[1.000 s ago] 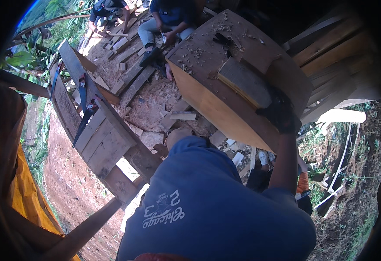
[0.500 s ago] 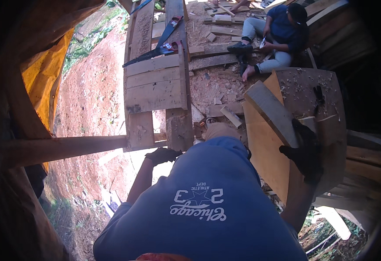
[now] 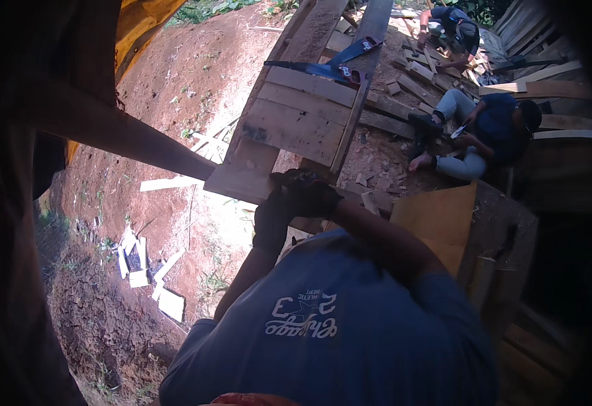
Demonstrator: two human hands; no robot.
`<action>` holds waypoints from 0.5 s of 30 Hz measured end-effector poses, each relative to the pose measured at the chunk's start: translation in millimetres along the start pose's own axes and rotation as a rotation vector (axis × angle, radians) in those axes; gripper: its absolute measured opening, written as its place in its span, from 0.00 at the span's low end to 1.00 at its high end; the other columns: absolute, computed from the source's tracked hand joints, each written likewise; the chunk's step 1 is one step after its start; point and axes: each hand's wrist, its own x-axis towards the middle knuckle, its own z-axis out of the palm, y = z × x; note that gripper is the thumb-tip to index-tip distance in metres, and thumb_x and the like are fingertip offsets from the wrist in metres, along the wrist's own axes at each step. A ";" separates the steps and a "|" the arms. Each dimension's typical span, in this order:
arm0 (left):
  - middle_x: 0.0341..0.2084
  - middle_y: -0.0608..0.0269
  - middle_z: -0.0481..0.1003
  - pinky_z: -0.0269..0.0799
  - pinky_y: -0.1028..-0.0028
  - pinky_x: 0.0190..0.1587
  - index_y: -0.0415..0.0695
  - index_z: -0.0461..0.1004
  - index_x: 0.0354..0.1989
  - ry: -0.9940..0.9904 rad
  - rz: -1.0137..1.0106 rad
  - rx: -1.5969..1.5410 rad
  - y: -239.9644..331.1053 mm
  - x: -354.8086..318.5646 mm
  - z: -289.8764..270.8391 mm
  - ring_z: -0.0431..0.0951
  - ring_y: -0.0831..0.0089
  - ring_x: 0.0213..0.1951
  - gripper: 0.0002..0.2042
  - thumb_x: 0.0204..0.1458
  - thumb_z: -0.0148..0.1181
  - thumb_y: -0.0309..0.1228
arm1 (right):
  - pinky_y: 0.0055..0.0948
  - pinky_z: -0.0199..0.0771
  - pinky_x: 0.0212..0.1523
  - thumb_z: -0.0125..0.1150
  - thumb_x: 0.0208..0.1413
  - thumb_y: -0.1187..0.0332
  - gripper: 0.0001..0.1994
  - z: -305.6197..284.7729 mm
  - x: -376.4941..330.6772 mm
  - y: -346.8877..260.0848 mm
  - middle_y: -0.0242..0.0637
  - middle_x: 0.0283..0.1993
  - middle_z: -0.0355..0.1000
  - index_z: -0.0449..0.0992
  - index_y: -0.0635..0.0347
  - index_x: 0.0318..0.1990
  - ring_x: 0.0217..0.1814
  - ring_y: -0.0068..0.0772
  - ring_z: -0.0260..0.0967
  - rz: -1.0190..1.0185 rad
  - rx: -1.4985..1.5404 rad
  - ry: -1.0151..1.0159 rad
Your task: The person picks up a wood plank from the ground, places it onto a wooden structure, and uses a saw to cut through the end of the plank.
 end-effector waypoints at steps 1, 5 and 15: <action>0.47 0.53 0.83 0.82 0.61 0.52 0.37 0.71 0.63 0.111 -0.049 -0.116 -17.1 -8.1 1.5 0.85 0.64 0.50 0.23 0.64 0.63 0.36 | 0.46 0.76 0.64 0.63 0.61 0.50 0.33 16.1 4.4 3.9 0.53 0.65 0.73 0.69 0.48 0.72 0.66 0.49 0.74 -0.088 -0.025 -0.026; 0.44 0.53 0.83 0.85 0.63 0.47 0.36 0.75 0.57 0.216 -0.202 -0.520 -42.7 -26.4 -8.5 0.86 0.62 0.47 0.20 0.62 0.66 0.36 | 0.46 0.77 0.64 0.56 0.67 0.59 0.25 -19.4 -2.0 -21.6 0.47 0.65 0.73 0.70 0.43 0.71 0.70 0.48 0.71 -0.437 -0.147 -0.183; 0.52 0.40 0.77 0.86 0.52 0.51 0.28 0.68 0.62 0.375 -0.608 -1.259 -68.7 18.6 7.0 0.83 0.47 0.51 0.24 0.64 0.62 0.34 | 0.43 0.69 0.71 0.64 0.62 0.42 0.35 -59.3 -50.1 204.9 0.49 0.69 0.73 0.73 0.56 0.69 0.72 0.51 0.69 0.588 0.225 -0.023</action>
